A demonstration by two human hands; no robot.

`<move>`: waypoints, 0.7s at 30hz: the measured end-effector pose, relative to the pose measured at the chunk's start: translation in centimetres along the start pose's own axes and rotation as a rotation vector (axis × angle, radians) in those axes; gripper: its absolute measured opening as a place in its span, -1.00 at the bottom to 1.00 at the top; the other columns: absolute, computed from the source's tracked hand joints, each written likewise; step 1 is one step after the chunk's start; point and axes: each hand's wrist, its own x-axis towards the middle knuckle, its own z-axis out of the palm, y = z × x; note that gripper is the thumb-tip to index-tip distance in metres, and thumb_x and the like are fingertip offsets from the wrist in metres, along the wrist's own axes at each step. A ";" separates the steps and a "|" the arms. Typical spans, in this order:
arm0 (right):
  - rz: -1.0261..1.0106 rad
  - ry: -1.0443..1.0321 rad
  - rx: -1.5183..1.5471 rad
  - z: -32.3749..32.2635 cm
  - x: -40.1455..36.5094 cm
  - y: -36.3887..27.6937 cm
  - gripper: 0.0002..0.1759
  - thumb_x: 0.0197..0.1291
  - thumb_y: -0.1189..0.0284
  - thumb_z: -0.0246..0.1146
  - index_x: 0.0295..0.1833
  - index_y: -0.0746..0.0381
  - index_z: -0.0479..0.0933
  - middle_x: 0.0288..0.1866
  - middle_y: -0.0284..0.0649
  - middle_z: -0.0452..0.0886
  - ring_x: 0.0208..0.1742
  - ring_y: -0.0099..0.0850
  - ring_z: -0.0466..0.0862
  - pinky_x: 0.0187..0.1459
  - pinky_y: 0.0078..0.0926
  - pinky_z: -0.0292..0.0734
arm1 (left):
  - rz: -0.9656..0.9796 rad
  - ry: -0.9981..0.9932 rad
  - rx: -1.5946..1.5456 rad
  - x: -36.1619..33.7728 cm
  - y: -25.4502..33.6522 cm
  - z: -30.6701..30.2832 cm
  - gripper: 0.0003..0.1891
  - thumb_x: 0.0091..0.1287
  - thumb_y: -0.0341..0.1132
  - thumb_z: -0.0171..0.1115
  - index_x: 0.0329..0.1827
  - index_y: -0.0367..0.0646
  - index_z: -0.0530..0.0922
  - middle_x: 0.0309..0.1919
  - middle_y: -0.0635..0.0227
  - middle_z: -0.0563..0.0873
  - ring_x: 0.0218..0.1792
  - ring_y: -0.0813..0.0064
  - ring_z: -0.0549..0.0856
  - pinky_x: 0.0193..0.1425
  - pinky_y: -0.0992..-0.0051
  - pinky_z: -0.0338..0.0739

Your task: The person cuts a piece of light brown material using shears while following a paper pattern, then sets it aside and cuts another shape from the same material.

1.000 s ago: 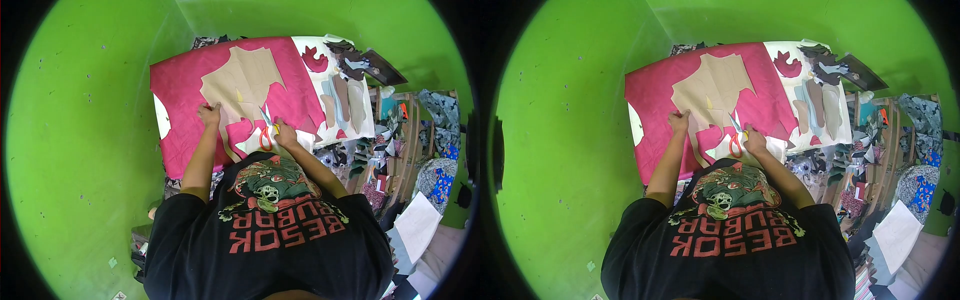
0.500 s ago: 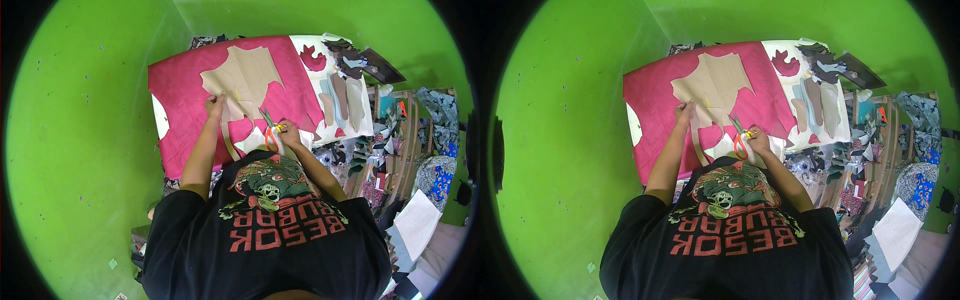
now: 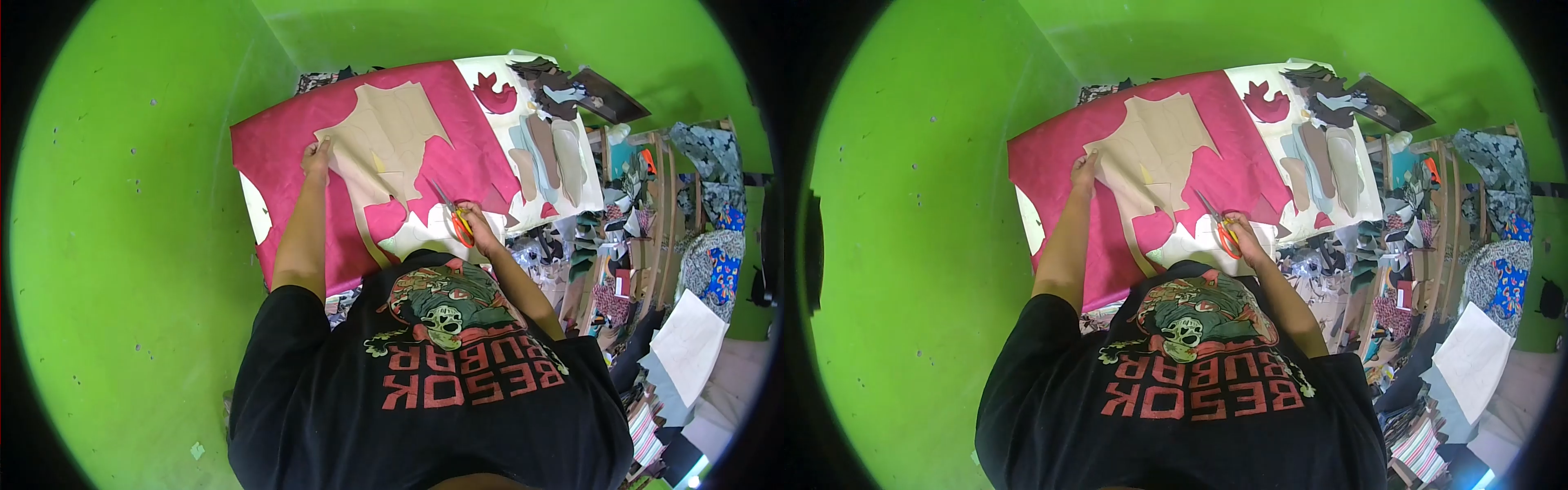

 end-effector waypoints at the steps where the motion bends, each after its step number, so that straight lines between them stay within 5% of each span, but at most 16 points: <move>1: 0.022 -0.014 0.025 0.2 -0.6 -0.5 -0.61 0.45 0.32 0.08 0.32 0.19 0.43 0.15 -0.27 0.56 0.13 -0.47 0.56 0.15 -0.51 0.51 | -0.036 -0.138 -0.047 -1.6 1.8 -0.2 -0.52 0.26 -0.19 0.57 0.17 -0.24 0.68 -0.08 0.27 0.82 -0.08 0.45 0.75 0.10 0.39 0.63; 5: 0.017 -0.088 0.108 -0.5 0.0 0.1 -0.42 0.34 0.44 0.22 0.47 0.19 0.34 0.18 -0.24 0.55 0.19 -0.43 0.56 0.23 -0.47 0.50 | -0.021 -0.403 0.043 -5.6 6.9 0.0 -0.64 0.30 -0.37 0.48 0.13 -0.28 0.68 -0.09 0.32 0.80 -0.10 0.49 0.74 0.09 0.42 0.62; 7: -0.001 -0.123 0.125 -0.3 -0.1 -0.5 -0.33 0.30 0.49 0.29 0.51 0.19 0.30 0.19 -0.24 0.55 0.20 -0.42 0.56 0.24 -0.45 0.50 | 0.498 -0.519 -0.110 -6.9 8.6 0.4 -0.72 0.33 -0.53 0.33 0.10 -0.28 0.67 -0.06 0.34 0.79 -0.04 0.53 0.73 0.11 0.45 0.60; 10: 0.050 -0.144 0.075 0.1 -0.9 -1.6 -0.17 0.21 0.53 0.43 0.56 0.19 0.24 0.20 -0.24 0.55 0.22 -0.41 0.57 0.27 -0.45 0.49 | 0.771 -0.471 -0.128 -6.6 9.7 -0.1 -0.71 0.33 -0.62 0.22 0.10 -0.26 0.68 -0.02 0.35 0.77 0.03 0.59 0.69 0.14 0.50 0.58; 12: 0.044 -0.144 0.096 0.3 -1.1 -2.1 -0.14 0.19 0.49 0.52 0.55 0.19 0.26 0.19 -0.25 0.56 0.21 -0.41 0.58 0.27 -0.48 0.48 | 0.744 -0.453 0.008 -3.4 7.2 -1.2 -0.71 0.33 -0.57 0.24 0.11 -0.28 0.66 0.06 0.22 0.78 0.15 0.45 0.71 0.21 0.45 0.57; 14: 0.048 -0.133 0.071 0.6 -0.7 -1.9 -0.15 0.20 0.46 0.52 0.55 0.20 0.27 0.18 -0.25 0.57 0.20 -0.42 0.58 0.27 -0.49 0.48 | 0.584 -0.129 0.413 0.2 2.7 -1.9 -0.61 0.32 -0.52 0.19 0.21 -0.31 0.64 0.08 0.06 0.80 0.18 0.20 0.75 0.25 0.36 0.58; 17: 0.072 -0.083 0.058 0.0 0.1 -1.6 -0.18 0.20 0.43 0.54 0.51 0.21 0.30 0.15 -0.27 0.59 0.17 -0.45 0.59 0.21 -0.50 0.50 | 0.337 -0.251 0.598 -3.5 3.8 -4.0 -0.46 0.26 -0.50 0.12 0.36 -0.29 0.60 0.10 -0.10 0.79 0.20 0.00 0.75 0.28 0.30 0.58; 21: 0.066 -0.011 0.051 0.4 0.6 -1.2 -0.21 0.19 0.40 0.53 0.48 0.25 0.33 0.10 -0.26 0.60 0.08 -0.48 0.60 0.11 -0.53 0.52 | 0.330 -0.260 0.506 -4.0 1.5 -4.3 -0.36 0.21 -0.54 0.06 0.44 -0.23 0.58 0.09 -0.07 0.80 0.11 0.09 0.79 0.22 0.35 0.60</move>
